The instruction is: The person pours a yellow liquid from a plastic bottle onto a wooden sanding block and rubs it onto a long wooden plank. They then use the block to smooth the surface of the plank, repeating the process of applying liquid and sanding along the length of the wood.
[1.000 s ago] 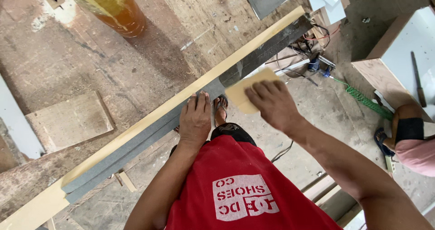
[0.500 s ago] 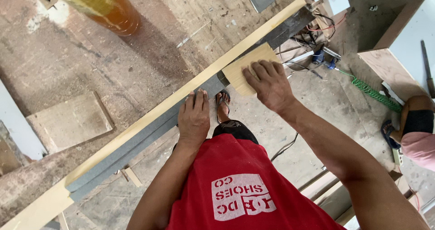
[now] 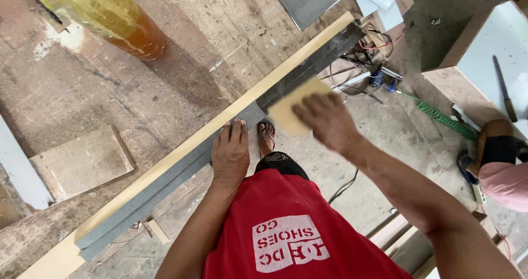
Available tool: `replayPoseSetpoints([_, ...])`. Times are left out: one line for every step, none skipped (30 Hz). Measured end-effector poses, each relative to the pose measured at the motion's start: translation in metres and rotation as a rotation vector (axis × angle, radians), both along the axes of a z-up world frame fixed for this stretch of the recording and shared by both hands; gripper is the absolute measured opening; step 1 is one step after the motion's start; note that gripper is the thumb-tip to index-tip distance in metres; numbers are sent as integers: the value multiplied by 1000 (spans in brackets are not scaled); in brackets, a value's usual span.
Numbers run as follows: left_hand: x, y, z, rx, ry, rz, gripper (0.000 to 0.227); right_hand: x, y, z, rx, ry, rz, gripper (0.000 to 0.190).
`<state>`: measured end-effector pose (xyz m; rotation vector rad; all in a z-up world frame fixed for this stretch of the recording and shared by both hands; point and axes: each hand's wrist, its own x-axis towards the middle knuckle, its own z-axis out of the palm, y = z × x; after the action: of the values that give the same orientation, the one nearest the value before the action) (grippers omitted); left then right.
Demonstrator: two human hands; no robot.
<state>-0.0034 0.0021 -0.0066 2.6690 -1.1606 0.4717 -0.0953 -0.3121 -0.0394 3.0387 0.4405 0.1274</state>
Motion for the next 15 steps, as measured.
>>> replayPoseSetpoints([0, 0, 1, -2, 0, -1, 28, 10, -15, -5, -2, 0, -1, 50])
replayPoseSetpoints([0, -1, 2, 4, 4, 3, 28, 20, -30, -10, -17, -79, -6, 59])
replayPoseSetpoints([1, 0, 4, 15, 7, 5, 28, 29, -43, -16, -28, -158, -14, 70])
replayPoseSetpoints([-1, 1, 4, 17, 6, 3, 28, 35, -45, -5, -27, -159, -17, 70])
replayPoseSetpoints([0, 0, 5, 9, 3, 2, 27, 43, -47, 5, -26, -188, -7, 75])
replayPoseSetpoints([0, 0, 5, 2, -1, 1, 27, 51, -49, 15, -26, -218, 3, 81])
replayPoseSetpoints([0, 0, 4, 4, -1, -1, 27, 53, -43, 29, -24, -218, 0, 81])
replayPoseSetpoints([0, 0, 3, 6, 6, -2, 27, 56, -37, 42, -42, -247, 1, 59])
replayPoseSetpoints([0, 0, 1, 6, 11, 1, 27, 60, -32, 56, -61, -277, 5, 38])
replayPoseSetpoints([1, -1, 2, 7, 10, 3, 27, 62, -31, 58, -60, -279, 6, 38])
replayPoseSetpoints([0, -1, 2, 6, 8, 3, 27, 62, -30, 60, -55, -267, -6, 34])
replayPoseSetpoints([0, -1, 2, 4, 6, 4, 27, 62, -29, 62, -50, -255, -17, 33])
replayPoseSetpoints([0, -1, 3, 7, 8, 3, 27, 62, -29, 61, -48, -253, -18, 33])
replayPoseSetpoints([1, -2, 4, 4, 7, 8, 26, 61, -29, 59, -42, -229, -34, 34])
replayPoseSetpoints([0, -2, 5, 3, 7, 10, 26, 59, -28, 58, -36, -202, -52, 36])
